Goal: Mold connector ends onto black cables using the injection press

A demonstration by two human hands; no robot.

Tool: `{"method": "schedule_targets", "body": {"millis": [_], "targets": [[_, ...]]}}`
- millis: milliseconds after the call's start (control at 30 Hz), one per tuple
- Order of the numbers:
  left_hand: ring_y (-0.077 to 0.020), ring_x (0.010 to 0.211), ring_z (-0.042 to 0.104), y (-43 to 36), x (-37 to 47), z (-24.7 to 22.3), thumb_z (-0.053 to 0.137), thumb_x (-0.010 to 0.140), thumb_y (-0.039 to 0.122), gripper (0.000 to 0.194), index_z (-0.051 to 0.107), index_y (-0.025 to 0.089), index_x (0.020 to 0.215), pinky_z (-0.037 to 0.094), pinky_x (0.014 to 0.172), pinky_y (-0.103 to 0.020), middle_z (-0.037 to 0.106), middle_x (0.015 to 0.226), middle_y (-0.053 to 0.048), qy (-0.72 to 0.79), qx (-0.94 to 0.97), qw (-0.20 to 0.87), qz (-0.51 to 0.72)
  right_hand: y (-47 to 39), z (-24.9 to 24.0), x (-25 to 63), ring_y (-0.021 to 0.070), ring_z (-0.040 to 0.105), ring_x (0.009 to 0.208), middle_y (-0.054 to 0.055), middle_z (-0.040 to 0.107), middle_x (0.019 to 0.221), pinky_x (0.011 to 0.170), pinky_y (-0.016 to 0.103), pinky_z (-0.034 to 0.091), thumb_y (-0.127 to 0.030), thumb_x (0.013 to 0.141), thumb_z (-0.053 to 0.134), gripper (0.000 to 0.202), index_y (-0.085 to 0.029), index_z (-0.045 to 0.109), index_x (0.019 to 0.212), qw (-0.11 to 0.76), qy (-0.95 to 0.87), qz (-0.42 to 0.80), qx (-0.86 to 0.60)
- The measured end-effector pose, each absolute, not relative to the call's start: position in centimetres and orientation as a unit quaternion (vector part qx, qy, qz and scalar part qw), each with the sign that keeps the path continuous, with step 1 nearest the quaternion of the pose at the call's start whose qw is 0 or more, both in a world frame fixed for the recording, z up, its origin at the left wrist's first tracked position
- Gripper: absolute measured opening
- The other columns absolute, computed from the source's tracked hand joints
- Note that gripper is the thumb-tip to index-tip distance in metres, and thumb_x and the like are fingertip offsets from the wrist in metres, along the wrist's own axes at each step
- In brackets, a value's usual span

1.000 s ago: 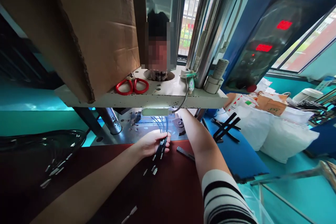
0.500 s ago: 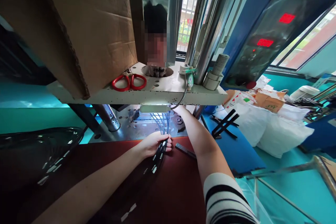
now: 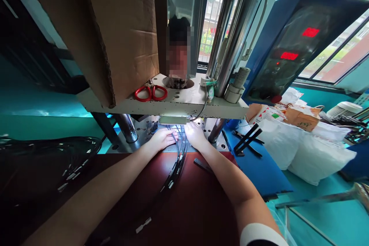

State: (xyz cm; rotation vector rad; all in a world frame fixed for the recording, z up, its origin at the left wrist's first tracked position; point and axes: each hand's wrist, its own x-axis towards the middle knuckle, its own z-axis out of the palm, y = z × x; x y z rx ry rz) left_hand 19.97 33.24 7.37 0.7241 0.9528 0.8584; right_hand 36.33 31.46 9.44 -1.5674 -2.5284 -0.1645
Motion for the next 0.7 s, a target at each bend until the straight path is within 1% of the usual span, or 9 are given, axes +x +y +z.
{"method": "schedule_targets", "body": {"millis": [100, 167, 200, 267, 333, 400, 467, 567, 700], "targets": [[-0.0177, 0.065, 0.061, 32.9, 19.2, 7.3, 0.050, 0.081, 0.017, 0.002, 0.049, 0.015, 0.080, 0.050, 0.071, -0.035, 0.058, 0.067, -0.005, 0.489, 0.385, 0.682, 0.385, 31.7, 9.6, 36.8, 0.0246, 0.049, 0.107, 0.018, 0.058, 0.112, 0.095, 0.038, 0.036, -0.014, 0.093, 0.023, 0.039, -0.007, 0.056, 0.113, 0.085, -0.852, -0.080, -0.510], [-0.0242, 0.075, 0.062, 32.7, 18.5, 7.4, 0.050, 0.082, 0.024, 0.010, 0.049, 0.014, 0.082, 0.049, 0.072, -0.040, 0.060, 0.072, -0.009, 0.525, 0.430, 0.626, 0.385, 31.9, 9.4, 37.2, 0.0237, 0.049, 0.107, 0.017, 0.058, 0.114, 0.094, 0.037, 0.037, -0.013, 0.092, 0.025, 0.038, -0.008, 0.054, 0.116, 0.090, -0.858, -0.102, -0.495], [-0.0268, 0.084, 0.061, 32.6, 18.3, 7.5, 0.051, 0.082, 0.027, 0.013, 0.050, 0.014, 0.084, 0.048, 0.076, -0.042, 0.061, 0.078, -0.011, 0.539, 0.446, 0.596, 0.394, 31.9, 9.3, 37.3, 0.0234, 0.049, 0.107, 0.016, 0.058, 0.114, 0.094, 0.036, 0.037, -0.012, 0.091, 0.026, 0.038, -0.008, 0.053, 0.118, 0.090, -0.860, -0.111, -0.490], [-0.0288, 0.105, 0.054, 32.8, 17.9, 7.9, 0.051, 0.082, 0.029, 0.015, 0.052, 0.015, 0.087, 0.042, 0.090, -0.043, 0.060, 0.095, -0.013, 0.549, 0.523, 0.501, 0.418, 32.1, 9.0, 37.4, 0.0235, 0.050, 0.107, 0.015, 0.058, 0.114, 0.094, 0.036, 0.037, -0.011, 0.089, 0.031, 0.037, -0.009, 0.052, 0.120, 0.083, -0.861, -0.123, -0.487], [-0.0282, 0.116, 0.046, 33.2, 17.9, 8.5, 0.051, 0.081, 0.032, 0.018, 0.056, 0.017, 0.090, 0.034, 0.099, -0.042, 0.059, 0.108, -0.012, 0.499, 0.686, 0.350, 0.397, 32.3, 8.7, 37.5, 0.0250, 0.051, 0.106, 0.015, 0.059, 0.111, 0.094, 0.037, 0.037, -0.011, 0.088, 0.034, 0.035, -0.008, 0.053, 0.116, 0.074, -0.856, -0.132, -0.494], [-0.0275, 0.113, 0.049, 33.8, 18.2, 9.0, 0.048, 0.082, 0.038, 0.026, 0.059, 0.017, 0.093, 0.036, 0.098, -0.040, 0.059, 0.111, -0.011, 0.399, 0.842, 0.181, 0.315, 32.5, 8.4, 37.4, 0.0262, 0.052, 0.103, 0.016, 0.061, 0.107, 0.093, 0.038, 0.037, -0.012, 0.087, 0.036, 0.032, -0.006, 0.056, 0.111, 0.069, -0.850, -0.135, -0.504], [-0.0252, 0.105, 0.054, 34.6, 18.4, 9.2, 0.045, 0.084, 0.043, 0.033, 0.060, 0.018, 0.100, 0.042, 0.091, -0.037, 0.060, 0.112, -0.009, 0.327, 0.910, 0.083, 0.241, 32.7, 8.4, 37.4, 0.0262, 0.053, 0.101, 0.016, 0.062, 0.104, 0.093, 0.038, 0.037, -0.013, 0.086, 0.038, 0.030, -0.006, 0.057, 0.108, 0.063, -0.850, -0.133, -0.506], [-0.0225, 0.102, 0.057, 35.7, 18.5, 8.9, 0.041, 0.086, 0.045, 0.041, 0.054, 0.019, 0.116, 0.044, 0.087, -0.034, 0.059, 0.117, -0.009, 0.300, 0.932, 0.018, 0.203, 32.9, 8.6, 37.5, 0.0253, 0.053, 0.102, 0.015, 0.062, 0.106, 0.092, 0.037, 0.038, -0.011, 0.081, 0.043, 0.031, -0.007, 0.056, 0.109, 0.046, -0.858, -0.122, -0.496], [-0.0225, 0.104, 0.056, 36.7, 18.0, 8.1, 0.042, 0.085, 0.048, 0.051, 0.047, 0.020, 0.127, 0.042, 0.092, -0.036, 0.056, 0.122, -0.009, 0.292, 0.935, -0.019, 0.200, 33.2, 9.7, 37.4, 0.0252, 0.054, 0.105, 0.016, 0.061, 0.108, 0.093, 0.035, 0.038, -0.009, 0.075, 0.047, 0.035, -0.008, 0.057, 0.108, 0.013, -0.868, -0.099, -0.487]]}}
